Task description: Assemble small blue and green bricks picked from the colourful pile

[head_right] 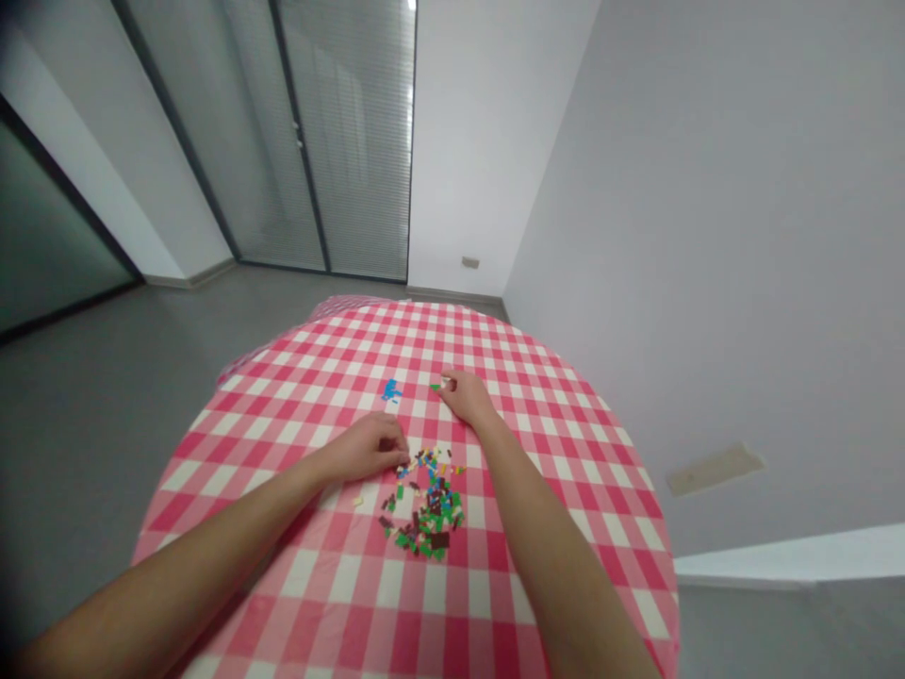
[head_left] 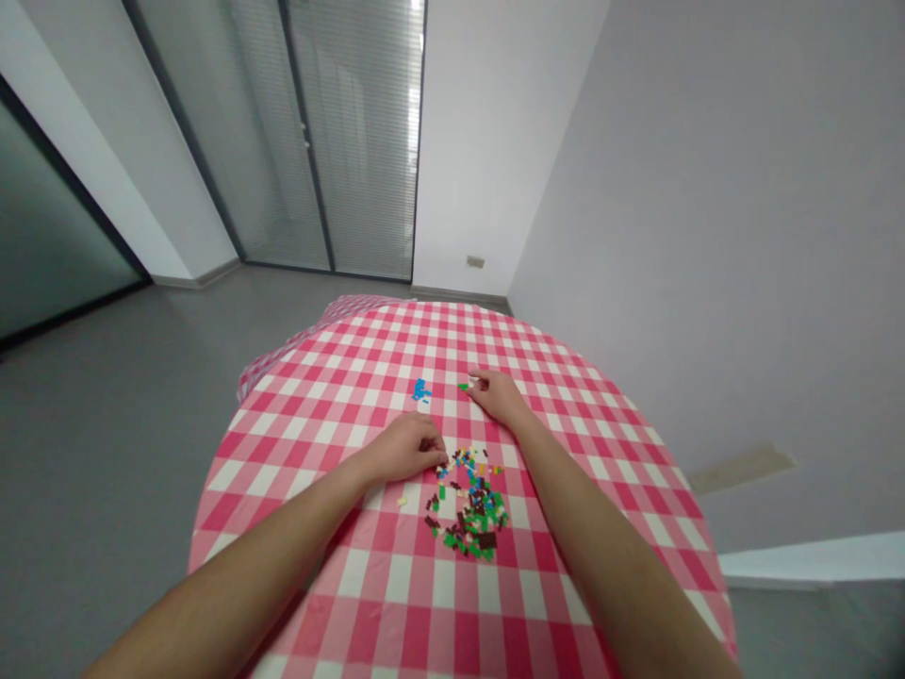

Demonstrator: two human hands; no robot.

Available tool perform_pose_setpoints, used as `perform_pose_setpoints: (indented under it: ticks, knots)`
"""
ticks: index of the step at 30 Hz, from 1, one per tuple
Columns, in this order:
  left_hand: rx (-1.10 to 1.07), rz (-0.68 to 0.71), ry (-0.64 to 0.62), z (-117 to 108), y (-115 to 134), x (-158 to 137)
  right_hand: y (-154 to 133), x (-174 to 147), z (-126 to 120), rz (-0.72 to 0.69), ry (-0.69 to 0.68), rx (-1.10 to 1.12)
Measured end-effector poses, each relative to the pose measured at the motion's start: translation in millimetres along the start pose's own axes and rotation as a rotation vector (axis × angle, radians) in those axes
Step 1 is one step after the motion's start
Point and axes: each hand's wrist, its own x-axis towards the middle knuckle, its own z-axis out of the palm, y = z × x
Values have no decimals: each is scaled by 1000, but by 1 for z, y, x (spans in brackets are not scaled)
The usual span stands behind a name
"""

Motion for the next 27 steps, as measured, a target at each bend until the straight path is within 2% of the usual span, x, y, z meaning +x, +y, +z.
perform_pose_setpoints:
  ticks: [7, 16, 19, 24, 25, 27]
  knots:
    - [-40, 15, 25, 1, -1, -1, -4, 11, 0, -14, -137, -7]
    - [-12, 8, 17, 1, -1, -1, -5, 1, -8, -28, -164, -27]
    - [-8, 0, 26, 1, -1, -1, -5, -9, -15, -62, -171, -92]
    - [-28, 12, 10, -1, 0, -1, -14, -43, -30, -112, -81, -102]
    - [-44, 19, -2, -2, 0, -1, -17, -52, -34, -123, -93, -82]
    - [-111, 16, -38, -5, -1, -1, -22, -71, -41, -166, -227, -6]
